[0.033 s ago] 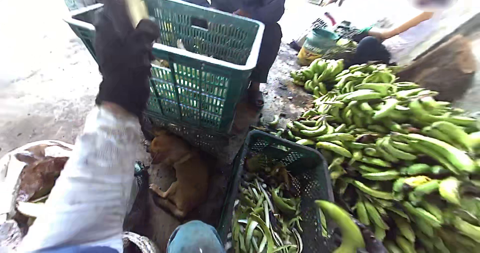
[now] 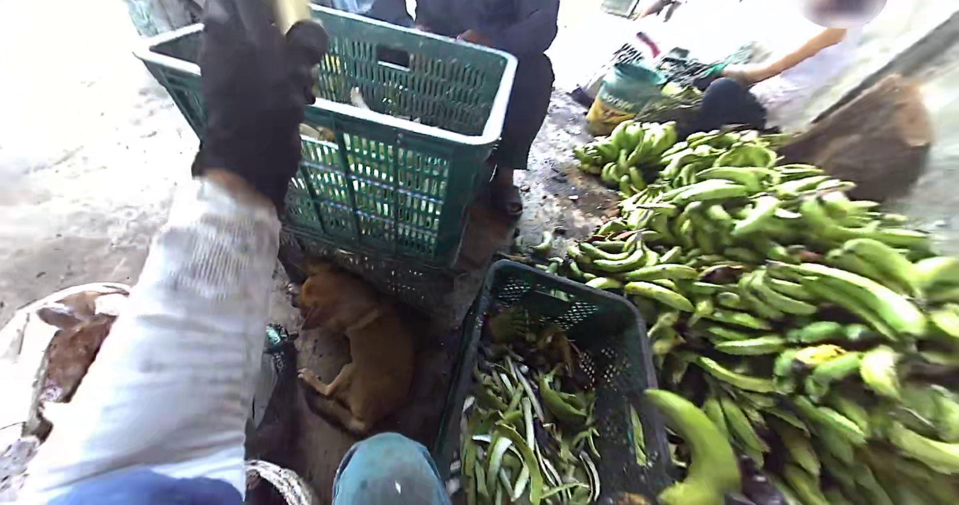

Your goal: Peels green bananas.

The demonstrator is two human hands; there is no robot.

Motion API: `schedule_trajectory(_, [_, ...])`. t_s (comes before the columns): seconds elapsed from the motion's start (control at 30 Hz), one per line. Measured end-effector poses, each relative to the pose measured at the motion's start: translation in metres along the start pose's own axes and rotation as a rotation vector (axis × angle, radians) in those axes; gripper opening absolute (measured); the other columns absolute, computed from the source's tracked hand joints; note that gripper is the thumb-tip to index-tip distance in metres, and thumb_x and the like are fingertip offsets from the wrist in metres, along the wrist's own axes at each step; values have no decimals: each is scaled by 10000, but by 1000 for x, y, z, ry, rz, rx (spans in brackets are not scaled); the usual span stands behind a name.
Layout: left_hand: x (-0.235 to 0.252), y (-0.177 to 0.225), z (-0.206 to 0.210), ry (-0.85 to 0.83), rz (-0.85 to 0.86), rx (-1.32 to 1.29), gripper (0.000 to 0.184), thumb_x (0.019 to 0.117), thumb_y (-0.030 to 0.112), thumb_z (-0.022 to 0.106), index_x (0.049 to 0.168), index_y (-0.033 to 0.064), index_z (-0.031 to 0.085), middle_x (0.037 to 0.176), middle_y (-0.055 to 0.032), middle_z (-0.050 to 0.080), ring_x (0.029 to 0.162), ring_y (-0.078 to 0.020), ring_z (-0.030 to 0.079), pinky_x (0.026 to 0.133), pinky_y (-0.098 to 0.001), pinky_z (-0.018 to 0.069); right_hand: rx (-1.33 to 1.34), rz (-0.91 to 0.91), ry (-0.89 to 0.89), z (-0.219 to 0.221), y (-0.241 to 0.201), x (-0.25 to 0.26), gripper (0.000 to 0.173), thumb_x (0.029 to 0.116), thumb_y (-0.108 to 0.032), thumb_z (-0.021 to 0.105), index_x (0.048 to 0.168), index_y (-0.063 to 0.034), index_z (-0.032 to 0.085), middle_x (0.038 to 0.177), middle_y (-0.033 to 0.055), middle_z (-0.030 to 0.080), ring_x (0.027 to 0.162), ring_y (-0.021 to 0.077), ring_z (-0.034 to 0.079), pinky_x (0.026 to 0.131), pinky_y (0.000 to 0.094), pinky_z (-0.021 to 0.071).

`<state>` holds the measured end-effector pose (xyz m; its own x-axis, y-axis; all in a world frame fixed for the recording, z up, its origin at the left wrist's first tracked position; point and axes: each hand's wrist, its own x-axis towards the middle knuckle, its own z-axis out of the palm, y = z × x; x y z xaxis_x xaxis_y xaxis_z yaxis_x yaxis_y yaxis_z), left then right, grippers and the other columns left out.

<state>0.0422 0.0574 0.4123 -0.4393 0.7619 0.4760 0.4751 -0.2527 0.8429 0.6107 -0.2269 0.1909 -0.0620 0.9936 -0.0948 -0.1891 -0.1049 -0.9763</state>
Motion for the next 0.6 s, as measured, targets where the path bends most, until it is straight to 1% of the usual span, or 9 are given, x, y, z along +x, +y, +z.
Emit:
schedule_trajectory(0.07, [11,30,3,-17,-5,-105,460,970,381,658,1329,115,547,1054,-27,622,780,-89,606,690,-295,539,206,-61,-19,-1,-10,-10,556,1008,-326,615,1512,-220,408,1382,78,613,1213,261,627,986,461,548])
schedule_trajectory(0.13, [-5,56,7,-39,20,-290,376,1016,348,614,1289,113,504,972,-7,608,704,-94,599,609,-270,535,-18,-20,217,23,-23,-5,541,1017,-334,556,1488,-185,334,1213,41,668,1020,187,699,807,395,623])
schedule_trajectory(0.17, [-22,66,9,-91,30,-345,423,1031,346,595,1346,89,480,979,-27,608,719,-122,609,626,-305,552,-158,21,339,34,-25,3,609,984,-331,574,1505,-145,320,1146,52,669,923,176,703,727,388,625])
schedule_trajectory(0.23, [-79,81,15,-208,29,-346,477,1047,373,562,1409,89,441,940,-34,608,687,-133,609,599,-326,564,-246,26,428,49,-26,18,638,970,-316,602,1517,-106,348,1116,85,677,857,177,697,672,376,610])
schedule_trajectory(0.3, [-154,82,26,-339,-1,-325,513,1054,407,545,1481,144,438,936,-40,610,635,-129,575,550,-321,534,-61,-97,395,55,-29,24,587,1012,-269,534,1522,-97,299,1130,89,672,883,180,704,688,362,622])
schedule_trajectory(0.4, [-282,63,53,-630,-240,-486,421,1071,483,461,1389,218,539,871,4,637,666,-97,599,582,-278,544,95,-257,354,57,-40,18,521,1048,-228,469,1519,-96,292,1163,121,653,957,229,702,783,417,632])
schedule_trajectory(0.47, [-354,51,79,-793,-329,-492,396,1093,389,383,1307,102,552,858,-12,620,679,-95,587,600,-280,534,5,-297,393,53,-46,8,495,1046,-220,519,1502,-102,365,1153,128,673,942,233,704,781,405,622])
schedule_trajectory(0.5, [-382,49,89,-873,-335,-453,442,1096,365,375,1351,47,545,916,-42,633,716,-114,596,636,-306,542,-45,-309,414,52,-49,2,504,1033,-222,546,1501,-115,394,1146,125,678,923,227,702,767,396,619])
schedule_trajectory(0.6, [-443,56,106,-1099,-349,-492,515,1085,421,356,1369,34,542,946,-52,652,761,-140,637,694,-338,576,-177,-362,450,53,-55,-17,535,989,-234,600,1492,-145,439,1133,85,679,882,165,685,734,340,600])
